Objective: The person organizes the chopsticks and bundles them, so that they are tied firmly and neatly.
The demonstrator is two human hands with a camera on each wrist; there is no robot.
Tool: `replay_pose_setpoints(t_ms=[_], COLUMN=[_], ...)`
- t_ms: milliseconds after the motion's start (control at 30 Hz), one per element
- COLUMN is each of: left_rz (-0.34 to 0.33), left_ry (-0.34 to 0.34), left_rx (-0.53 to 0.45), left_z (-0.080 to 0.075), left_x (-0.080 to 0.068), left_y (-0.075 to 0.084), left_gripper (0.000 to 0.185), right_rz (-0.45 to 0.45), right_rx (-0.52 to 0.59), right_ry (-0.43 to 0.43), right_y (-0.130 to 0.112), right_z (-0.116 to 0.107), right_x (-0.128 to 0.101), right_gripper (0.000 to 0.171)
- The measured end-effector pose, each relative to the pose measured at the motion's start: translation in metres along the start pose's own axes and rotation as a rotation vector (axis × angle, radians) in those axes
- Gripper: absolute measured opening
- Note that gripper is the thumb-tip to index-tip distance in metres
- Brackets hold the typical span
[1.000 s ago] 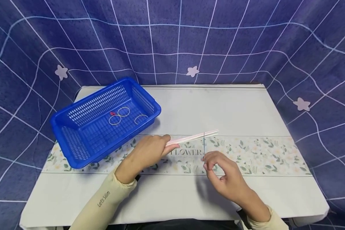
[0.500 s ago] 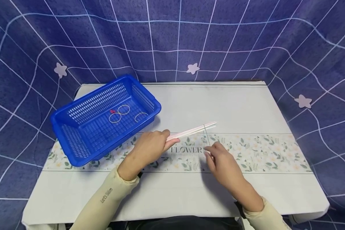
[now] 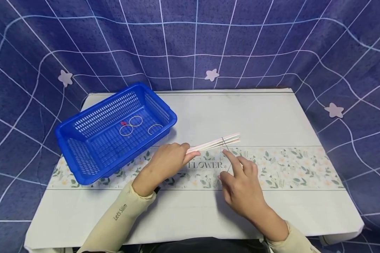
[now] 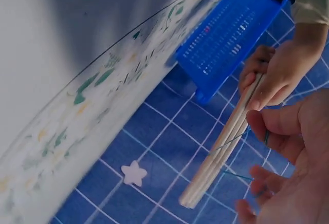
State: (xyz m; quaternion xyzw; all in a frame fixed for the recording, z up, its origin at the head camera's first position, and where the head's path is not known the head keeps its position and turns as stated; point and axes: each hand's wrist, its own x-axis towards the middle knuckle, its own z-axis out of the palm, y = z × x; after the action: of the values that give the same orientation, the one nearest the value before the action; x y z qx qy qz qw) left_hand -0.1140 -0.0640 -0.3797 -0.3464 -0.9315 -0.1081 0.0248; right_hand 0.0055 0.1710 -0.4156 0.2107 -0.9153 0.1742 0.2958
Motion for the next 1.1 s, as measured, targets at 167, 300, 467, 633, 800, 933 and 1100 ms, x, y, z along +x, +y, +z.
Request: replay_pose_setpoints(t_ms=[167, 300, 467, 633, 800, 933, 1100], left_rz=[0.023, 0.043, 0.059, 0.086, 0.181, 0.244, 0.197], left_ry=[0.024, 0.059, 0.085, 0.089, 0.065, 0.024, -0.048], left_rx=[0.015, 0.045, 0.063, 0.023, -0.009, 0.001, -0.043], left_z=[-0.002, -0.004, -0.007, -0.012, -0.011, -0.007, -0.002], left_x=[-0.002, -0.003, -0.005, -0.007, -0.015, -0.024, -0.03], left_y=[0.001, 0.002, 0.004, 0.004, -0.002, -0.008, -0.01], left_gripper=[0.046, 0.046, 0.046, 0.042, 0.046, 0.052, 0.042], right_rz=[0.259, 0.582, 0.945, 1.153, 1.254, 1.28, 1.248], right_rx=[0.29, 0.628, 0.998, 1.304, 1.633, 1.816, 1.888], right_ry=[-0.05, -0.132, -0.304, -0.311, -0.258, -0.152, 0.047], right_y=[0.003, 0.008, 0.023, 0.037, 0.05, 0.062, 0.067], right_z=[-0.004, -0.011, -0.019, -0.021, -0.023, -0.023, -0.024], right_x=[-0.001, 0.003, 0.011, 0.01, 0.005, 0.005, 0.005], right_gripper=[0.007, 0.012, 0.023, 0.024, 0.029, 0.027, 0.03])
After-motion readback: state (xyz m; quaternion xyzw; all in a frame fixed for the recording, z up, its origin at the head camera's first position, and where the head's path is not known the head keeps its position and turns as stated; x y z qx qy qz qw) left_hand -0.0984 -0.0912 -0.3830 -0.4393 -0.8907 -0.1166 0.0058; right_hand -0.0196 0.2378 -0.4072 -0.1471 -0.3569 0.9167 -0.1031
